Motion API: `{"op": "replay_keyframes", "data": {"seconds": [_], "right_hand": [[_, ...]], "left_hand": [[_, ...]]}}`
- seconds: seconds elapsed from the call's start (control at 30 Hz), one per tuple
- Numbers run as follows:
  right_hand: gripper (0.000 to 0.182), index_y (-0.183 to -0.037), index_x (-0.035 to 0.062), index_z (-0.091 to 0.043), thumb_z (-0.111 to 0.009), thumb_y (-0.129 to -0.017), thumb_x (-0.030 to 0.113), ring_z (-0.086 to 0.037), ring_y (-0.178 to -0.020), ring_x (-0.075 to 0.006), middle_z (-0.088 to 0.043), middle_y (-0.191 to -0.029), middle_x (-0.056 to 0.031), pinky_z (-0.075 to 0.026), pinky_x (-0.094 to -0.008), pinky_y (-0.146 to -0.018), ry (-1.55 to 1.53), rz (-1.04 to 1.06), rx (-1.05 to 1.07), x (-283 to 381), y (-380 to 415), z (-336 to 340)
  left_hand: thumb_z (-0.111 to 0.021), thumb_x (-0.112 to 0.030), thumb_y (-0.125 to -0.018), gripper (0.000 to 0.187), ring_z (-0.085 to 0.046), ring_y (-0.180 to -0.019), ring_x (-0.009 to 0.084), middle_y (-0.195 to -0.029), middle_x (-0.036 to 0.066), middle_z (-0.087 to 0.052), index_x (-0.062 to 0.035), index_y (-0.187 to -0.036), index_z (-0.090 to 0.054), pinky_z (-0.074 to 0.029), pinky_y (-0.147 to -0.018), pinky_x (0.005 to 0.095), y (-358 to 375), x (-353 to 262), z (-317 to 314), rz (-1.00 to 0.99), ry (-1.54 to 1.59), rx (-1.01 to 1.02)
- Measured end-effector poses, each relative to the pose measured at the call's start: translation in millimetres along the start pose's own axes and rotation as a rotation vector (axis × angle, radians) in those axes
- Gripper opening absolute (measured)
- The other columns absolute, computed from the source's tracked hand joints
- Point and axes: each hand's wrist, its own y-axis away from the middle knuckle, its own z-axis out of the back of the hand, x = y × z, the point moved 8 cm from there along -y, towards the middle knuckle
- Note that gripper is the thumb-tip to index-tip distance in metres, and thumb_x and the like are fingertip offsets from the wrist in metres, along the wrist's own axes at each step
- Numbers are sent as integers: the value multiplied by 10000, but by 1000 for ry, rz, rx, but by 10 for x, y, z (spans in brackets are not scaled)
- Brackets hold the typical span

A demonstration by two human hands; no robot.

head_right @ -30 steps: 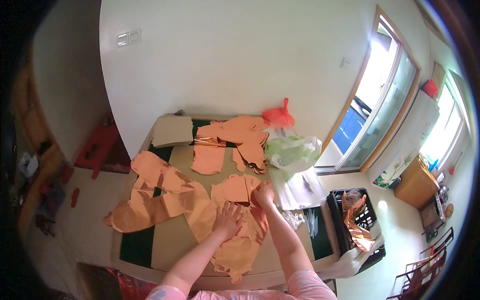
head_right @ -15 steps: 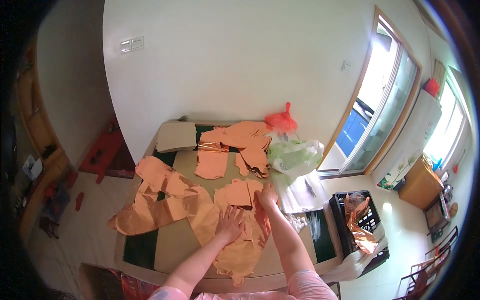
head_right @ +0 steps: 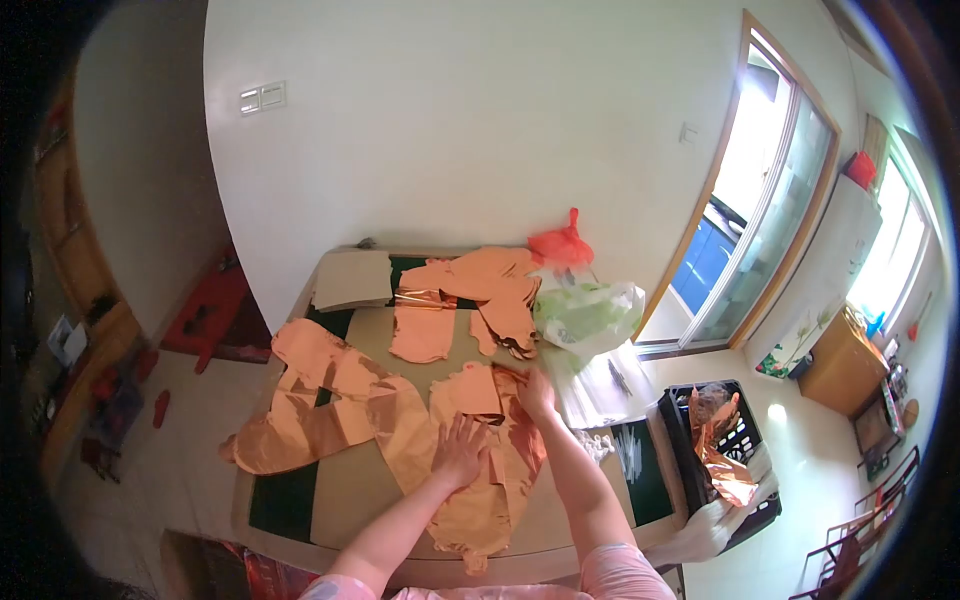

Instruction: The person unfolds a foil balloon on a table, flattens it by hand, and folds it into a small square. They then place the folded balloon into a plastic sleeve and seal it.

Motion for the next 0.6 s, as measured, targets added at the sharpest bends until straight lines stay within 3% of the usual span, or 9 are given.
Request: {"op": "replay_keyframes", "data": {"seconds": [0.07, 0.17, 0.27, 0.37, 0.4, 0.5, 0.6], "right_hand": [[282, -1016, 65, -592, -646, -773, 197, -635, -832, -334, -650, -901, -185, -493, -431, -740, -115, 53, -91, 470, 104, 261], [346, -1129, 66, -565, -622, -805, 171, -640, -839, -330, -651, -931, -179, -499, -425, -759, -248, -45, 133, 984, 161, 340], [353, -1193, 63, -562, -573, -846, 130, -635, -880, -346, -650, -965, -180, -500, -413, -804, -955, -72, 397, 1170, 166, 137], [369, -1213, 62, -570, -555, -844, 85, -599, -1005, -360, -628, -1079, -188, -478, -433, -879, -165, 221, -92, 509, 61, 115], [375, -1202, 64, -588, -566, -830, 98, -531, -1139, -364, -586, -1190, -193, -405, -476, -984, -16, 142, -24, 329, 188, 40], [400, -1228, 77, -579, -562, -829, 95, -461, -1239, -351, -530, -1290, -185, -309, -510, -1067, 220, 250, 20, 430, 674, 76], [424, -1268, 90, -557, -547, -845, 91, -422, -1285, -347, -498, -1335, -183, -246, -508, -1109, 158, 350, 65, 574, 993, 20]], "left_hand": [[-344, -414, -974, 561, -143, -1434, 318, -1527, 147, -239, -130, -1457, -318, -139, -1138, 539, -3, 2, 18, 2, 2, -13], [-408, -398, -950, 565, -186, -1418, 334, -1511, 165, -263, -121, -1438, -349, -157, -1126, 554, 12, -6, 69, -8, 42, -32], [-438, -392, -938, 566, -210, -1408, 345, -1504, 175, -270, -120, -1428, -366, -164, -1121, 561, 5, -2, 73, -19, 67, -57], [-432, -406, -941, 564, -194, -1416, 332, -1507, 165, -270, -125, -1426, -370, -157, -1129, 552, 15, 1, 40, -21, 46, -77], [-429, -412, -942, 563, -185, -1420, 325, -1508, 160, -270, -127, -1424, -371, -153, -1134, 547, 6, 7, 39, -19, 35, -86], [-427, -407, -945, 557, -195, -1415, 332, -1503, 168, -276, -126, -1423, -375, -148, -1133, 547, 0, 11, 25, -19, 79, -118], [-429, -409, -944, 557, -185, -1418, 333, -1508, 172, -262, -127, -1422, -378, -141, -1133, 545, 1, 5, 36, -17, 76, -102]]}}
